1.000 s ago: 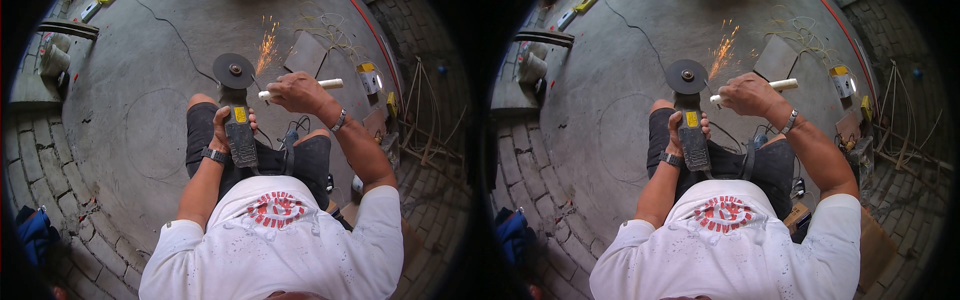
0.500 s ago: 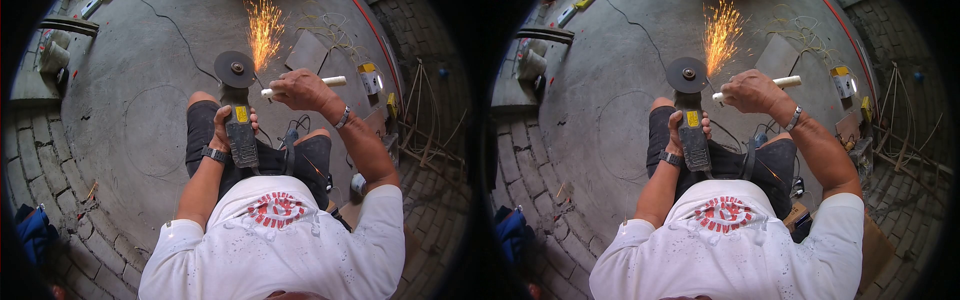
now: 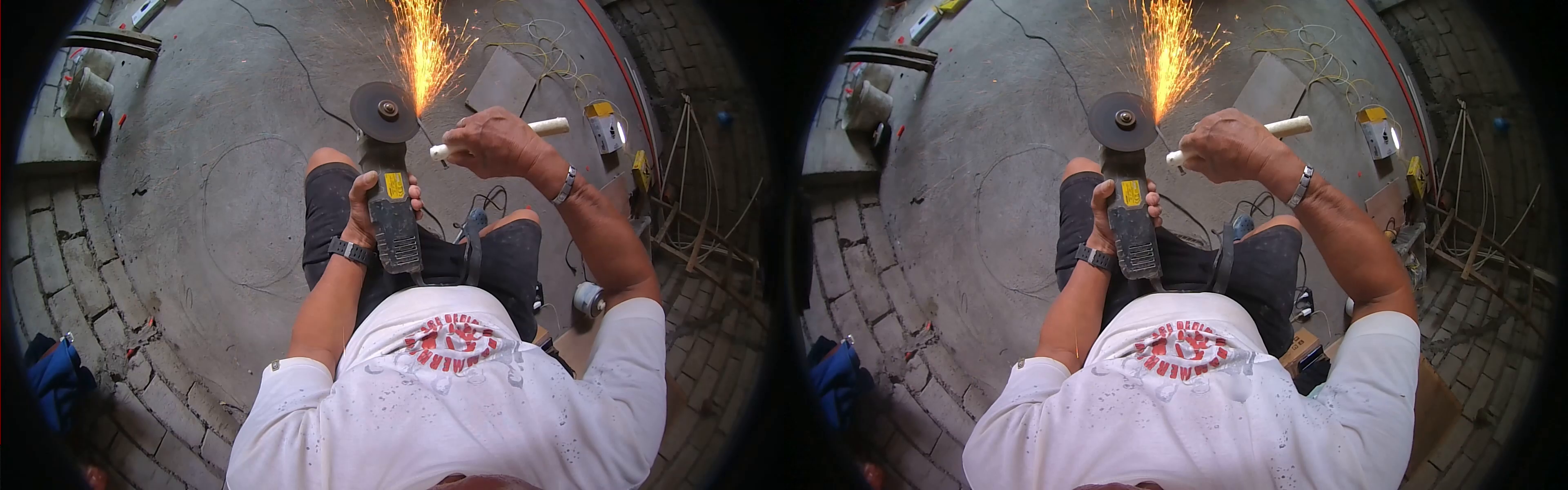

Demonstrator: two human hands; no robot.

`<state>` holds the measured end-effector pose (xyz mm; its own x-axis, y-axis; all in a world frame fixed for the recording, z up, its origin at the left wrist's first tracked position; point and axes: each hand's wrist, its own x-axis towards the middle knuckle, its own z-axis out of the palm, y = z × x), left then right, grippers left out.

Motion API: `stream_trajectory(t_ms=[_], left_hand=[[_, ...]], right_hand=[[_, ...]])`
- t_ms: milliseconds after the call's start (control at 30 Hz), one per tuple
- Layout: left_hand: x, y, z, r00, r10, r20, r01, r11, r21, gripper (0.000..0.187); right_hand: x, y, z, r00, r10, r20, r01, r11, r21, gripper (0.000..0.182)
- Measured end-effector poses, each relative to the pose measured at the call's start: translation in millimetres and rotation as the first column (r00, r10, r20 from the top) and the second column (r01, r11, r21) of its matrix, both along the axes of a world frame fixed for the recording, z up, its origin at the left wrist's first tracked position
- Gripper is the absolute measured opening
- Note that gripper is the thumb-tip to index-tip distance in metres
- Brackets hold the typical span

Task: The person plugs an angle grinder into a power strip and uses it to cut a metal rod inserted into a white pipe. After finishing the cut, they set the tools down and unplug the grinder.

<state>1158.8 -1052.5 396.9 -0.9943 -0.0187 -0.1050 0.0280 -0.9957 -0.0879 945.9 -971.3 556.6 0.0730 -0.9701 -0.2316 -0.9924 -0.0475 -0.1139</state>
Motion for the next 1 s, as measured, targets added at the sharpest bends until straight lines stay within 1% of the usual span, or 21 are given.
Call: stream_trajectory(t_ms=[200, 333, 400, 633, 767, 833, 1000], left_hand=[[0, 0, -2, 1.0, 0.013, 0.003, -0.013, 0.999, -0.029, 0.068], [0, 0, -2, 1.0, 0.014, -0.008, -0.014, 1.0, -0.024, 0.068], [0, 1, -1, 1.0, 0.013, -0.007, -0.013, 1.0, -0.017, 0.068], [0, 0, -2, 1.0, 0.016, -0.01, -0.016, 0.999, -0.028, 0.067], [0, 1, 0, 1.0, 0.025, -0.006, -0.026, 0.999, -0.04, 0.067], [-1, 1, 0, 1.0, 0.018, -0.012, -0.019, 1.0, -0.018, 0.066], [0, 0, 0, 1.0, 0.021, -0.007, -0.022, 0.999, -0.033, 0.066]], right_hand=[[-1, -4, 9, 0.999, 0.048, 0.0, -0.048, 0.998, 0.047, 0.014], [-2, -4, 8, 0.998, 0.055, -0.003, -0.055, 0.997, 0.045, 0.013], [-1, -6, 12, 0.999, 0.036, -0.015, -0.033, 0.992, 0.125, 0.014], [-2, -5, 12, 0.998, 0.063, -0.032, -0.059, 0.992, 0.111, 0.014], [-1, -6, 14, 0.998, 0.056, -0.029, -0.051, 0.99, 0.133, 0.014], [0, -6, 15, 0.998, 0.05, -0.028, -0.046, 0.989, 0.142, 0.014], [0, -2, 12, 0.998, 0.056, -0.009, -0.055, 0.993, 0.104, 0.014]])
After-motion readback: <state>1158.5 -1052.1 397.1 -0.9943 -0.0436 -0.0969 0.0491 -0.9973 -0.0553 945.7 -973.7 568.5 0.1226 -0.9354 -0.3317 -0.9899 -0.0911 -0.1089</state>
